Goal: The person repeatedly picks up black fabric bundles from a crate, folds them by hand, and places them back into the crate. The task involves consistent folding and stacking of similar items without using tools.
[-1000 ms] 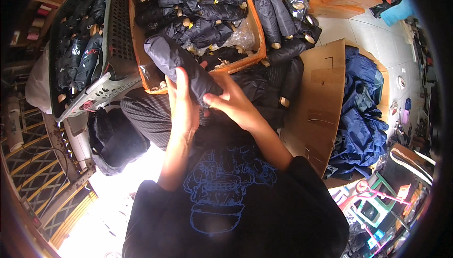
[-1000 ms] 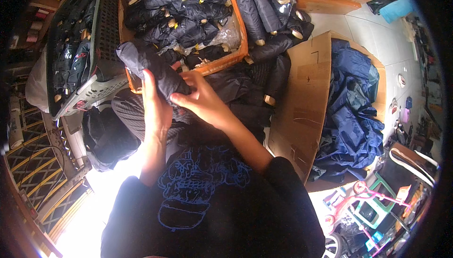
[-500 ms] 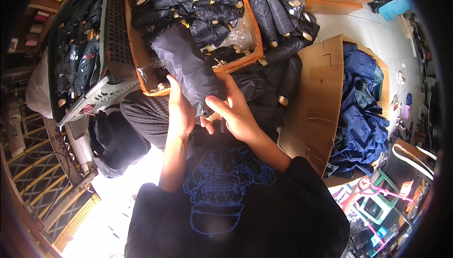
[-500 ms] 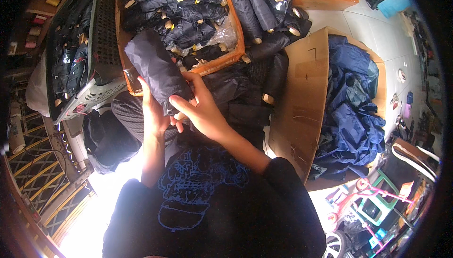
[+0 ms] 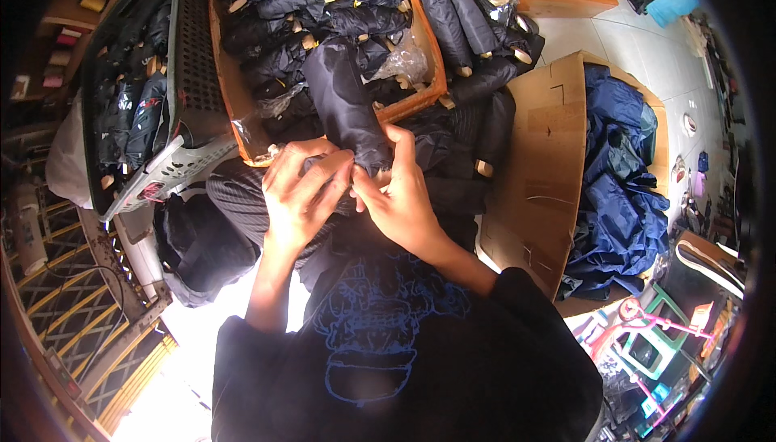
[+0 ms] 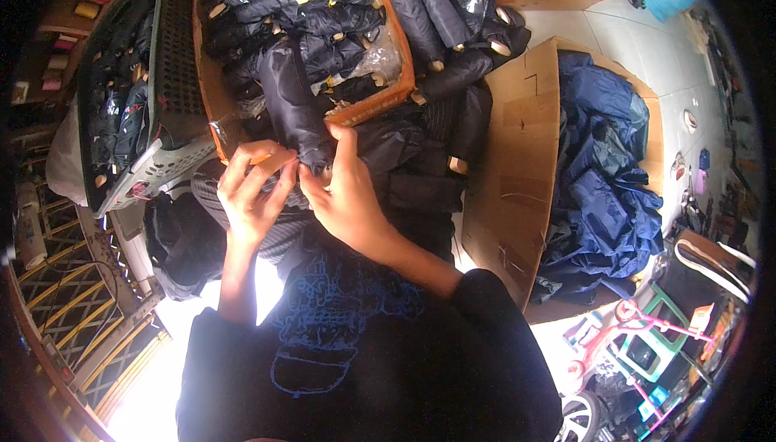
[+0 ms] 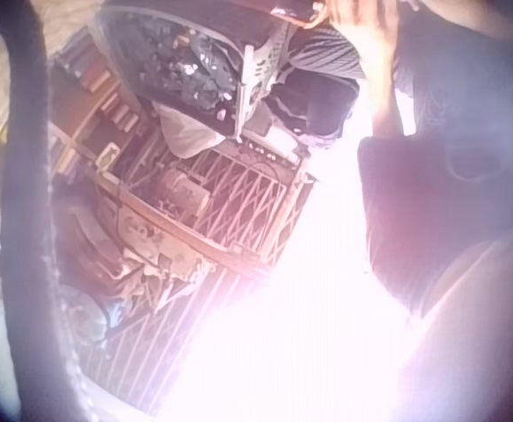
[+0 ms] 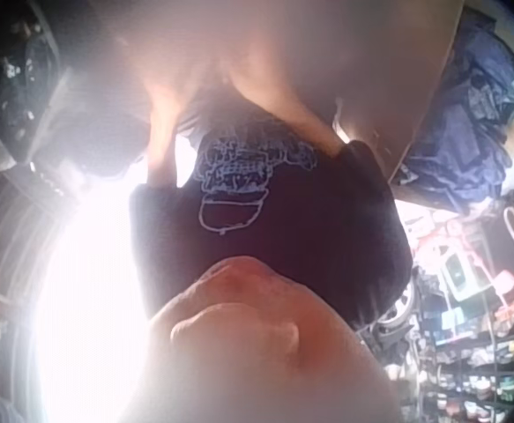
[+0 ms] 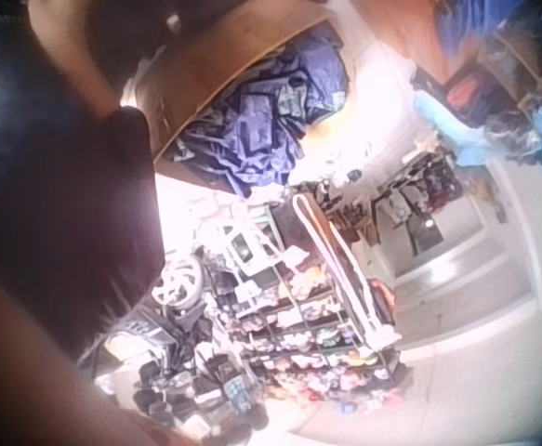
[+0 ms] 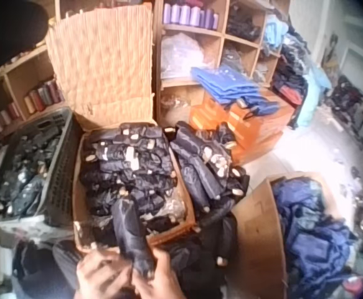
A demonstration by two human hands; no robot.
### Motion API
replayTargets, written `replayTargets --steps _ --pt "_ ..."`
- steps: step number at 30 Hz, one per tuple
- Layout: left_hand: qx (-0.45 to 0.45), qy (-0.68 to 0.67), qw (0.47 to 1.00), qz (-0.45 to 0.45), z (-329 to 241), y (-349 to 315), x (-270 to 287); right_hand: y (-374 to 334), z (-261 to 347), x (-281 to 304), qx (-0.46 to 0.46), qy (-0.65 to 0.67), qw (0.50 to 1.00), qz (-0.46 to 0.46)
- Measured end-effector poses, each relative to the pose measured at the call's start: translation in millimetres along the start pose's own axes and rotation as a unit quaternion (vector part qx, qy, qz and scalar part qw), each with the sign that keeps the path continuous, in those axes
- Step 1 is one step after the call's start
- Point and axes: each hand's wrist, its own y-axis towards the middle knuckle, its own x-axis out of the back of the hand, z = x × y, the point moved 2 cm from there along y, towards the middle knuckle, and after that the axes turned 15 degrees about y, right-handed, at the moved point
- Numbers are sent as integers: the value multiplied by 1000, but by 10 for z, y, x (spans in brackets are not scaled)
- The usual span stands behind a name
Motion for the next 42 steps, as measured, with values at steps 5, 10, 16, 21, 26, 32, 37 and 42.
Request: replayTargets --steps 5,10,16,21,26,32,37,42 --pt "-62 22 998 -4 26 36 -29 -21 -1 23 26 -68 997 -9" --pt "-91 51 995 -6 63 28 -145 31 -50 59 100 -155 983 -2" --pt "23 -19 999 19 100 -50 -376 107 -113 104 157 -219 963 -12" --pt "235 -316 913 104 276 -161 -545 152 -117 175 191 -241 951 8" --pt "224 -211 945 110 265 -156 -561 161 -100 151 147 -232 961 13" --pt "8 2 996 93 191 23 -490 126 -144 172 100 -291 952 8" --pt "157 -21 969 188 140 -101 -590 105 -200 195 110 -314 943 -13" --pt "89 49 993 67 103 -207 -664 127 -247 189 126 -334 934 -30"
